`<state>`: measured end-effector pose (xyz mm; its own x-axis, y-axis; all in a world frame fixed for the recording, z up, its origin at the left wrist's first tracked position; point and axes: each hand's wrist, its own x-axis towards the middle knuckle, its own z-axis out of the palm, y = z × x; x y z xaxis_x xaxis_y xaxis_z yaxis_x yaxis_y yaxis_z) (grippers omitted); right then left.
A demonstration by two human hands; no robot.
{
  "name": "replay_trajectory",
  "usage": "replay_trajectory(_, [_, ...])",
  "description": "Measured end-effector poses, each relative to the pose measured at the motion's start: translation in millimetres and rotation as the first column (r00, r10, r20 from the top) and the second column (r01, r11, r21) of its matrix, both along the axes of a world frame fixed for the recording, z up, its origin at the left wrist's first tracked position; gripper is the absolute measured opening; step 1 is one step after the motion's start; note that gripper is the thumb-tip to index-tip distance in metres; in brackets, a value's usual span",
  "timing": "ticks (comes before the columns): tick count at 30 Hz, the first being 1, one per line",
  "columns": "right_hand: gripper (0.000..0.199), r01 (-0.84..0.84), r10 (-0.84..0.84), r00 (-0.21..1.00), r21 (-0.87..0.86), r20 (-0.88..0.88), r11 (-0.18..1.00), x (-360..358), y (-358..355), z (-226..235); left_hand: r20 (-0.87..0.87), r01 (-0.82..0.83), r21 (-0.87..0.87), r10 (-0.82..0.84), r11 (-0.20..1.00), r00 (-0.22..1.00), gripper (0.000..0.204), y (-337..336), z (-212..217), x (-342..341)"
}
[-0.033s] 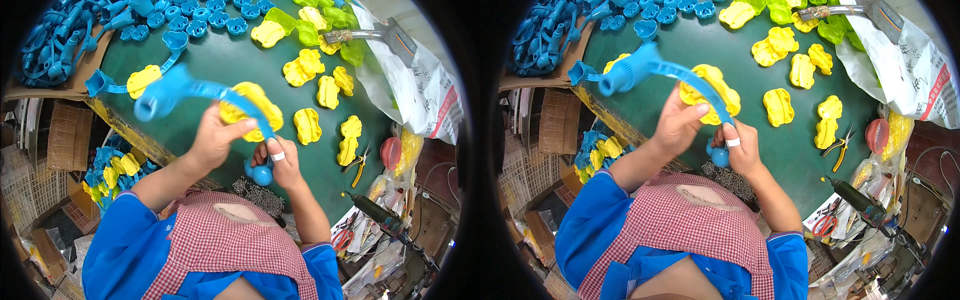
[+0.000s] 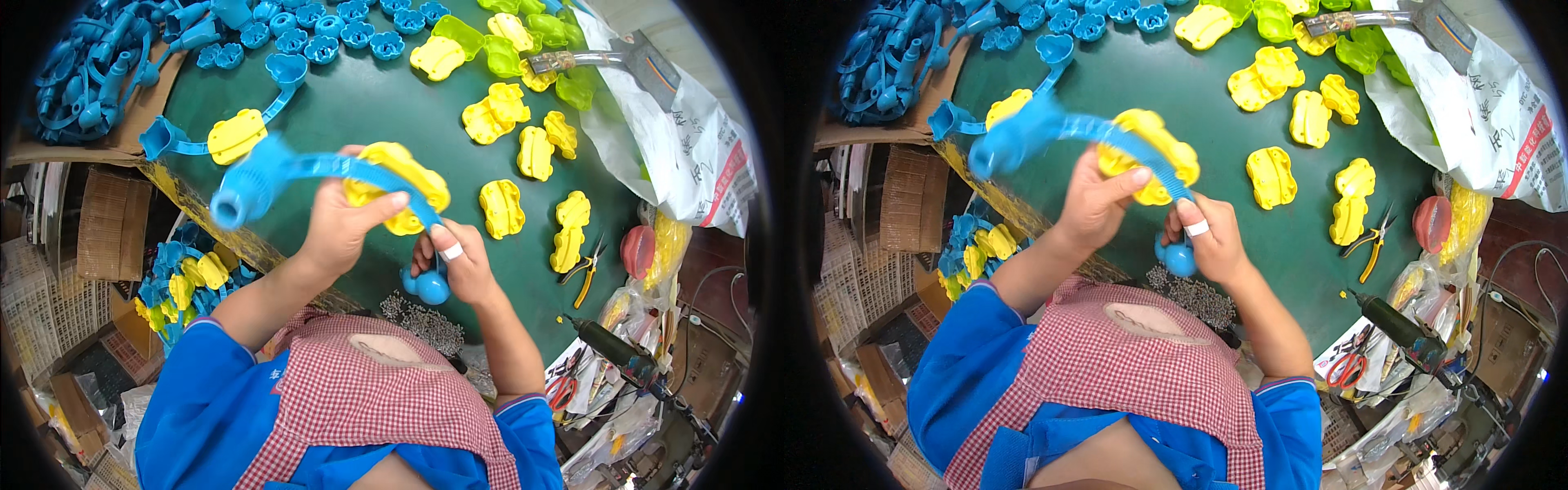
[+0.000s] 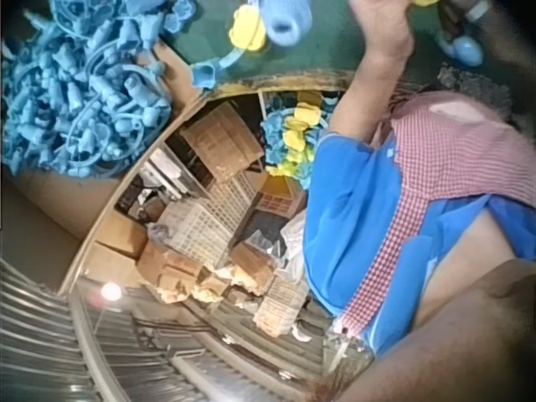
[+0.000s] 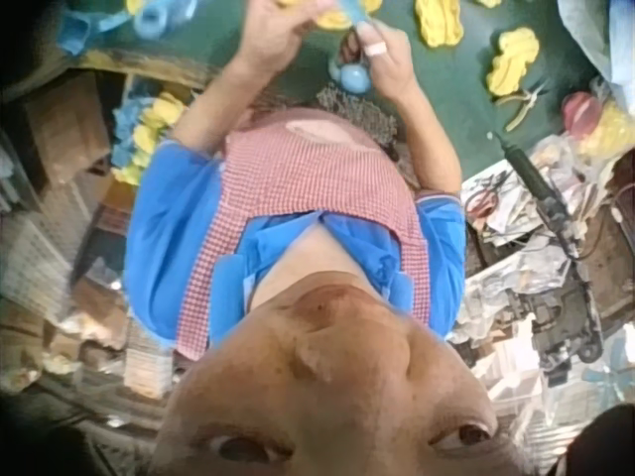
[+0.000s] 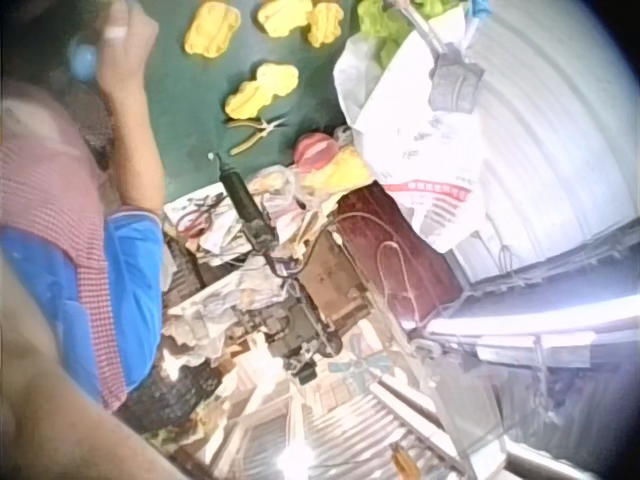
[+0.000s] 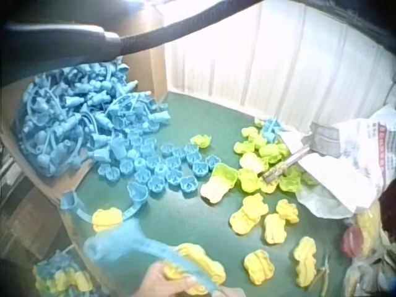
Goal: The person assembles blue and yellow plastic components on a green workbench. They use a handheld power tool to fasten small metal pins into the parts, then connect the pieces together by hand. Finished assemblies are placed into a white basket.
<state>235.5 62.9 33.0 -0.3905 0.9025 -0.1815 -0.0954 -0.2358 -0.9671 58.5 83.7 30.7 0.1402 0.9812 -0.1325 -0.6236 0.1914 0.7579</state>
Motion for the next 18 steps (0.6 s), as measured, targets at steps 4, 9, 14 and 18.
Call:
replay_trajectory(4, [0.038,-0.181,0.182,0.981,-0.032,0.066,0.983,-11.9,24.8,1.6,-0.106,-0.212,0.129,0.226,0.969,0.968,0.054,-2.5,8.4,-9.6])
replay_trajectory(9, [0.036,-0.238,0.226,0.962,0.065,0.152,0.969,-31.2,29.9,2.1,-0.126,-0.322,0.1,0.333,0.941,0.935,0.061,5.4,0.6,-22.4])
replay_trajectory(14, [0.032,-0.076,-0.203,0.897,0.59,0.393,0.804,-13.0,110.1,-0.2,-0.046,-0.253,-0.027,0.252,0.967,0.967,0.03,2.6,4.7,-42.5])
replay_trajectory(18, [0.02,-0.314,-0.658,0.051,0.637,0.751,0.704,56.4,218.6,-48.5,-0.021,-0.191,-0.072,0.19,0.979,0.981,0.032,-5.6,4.3,-17.9])
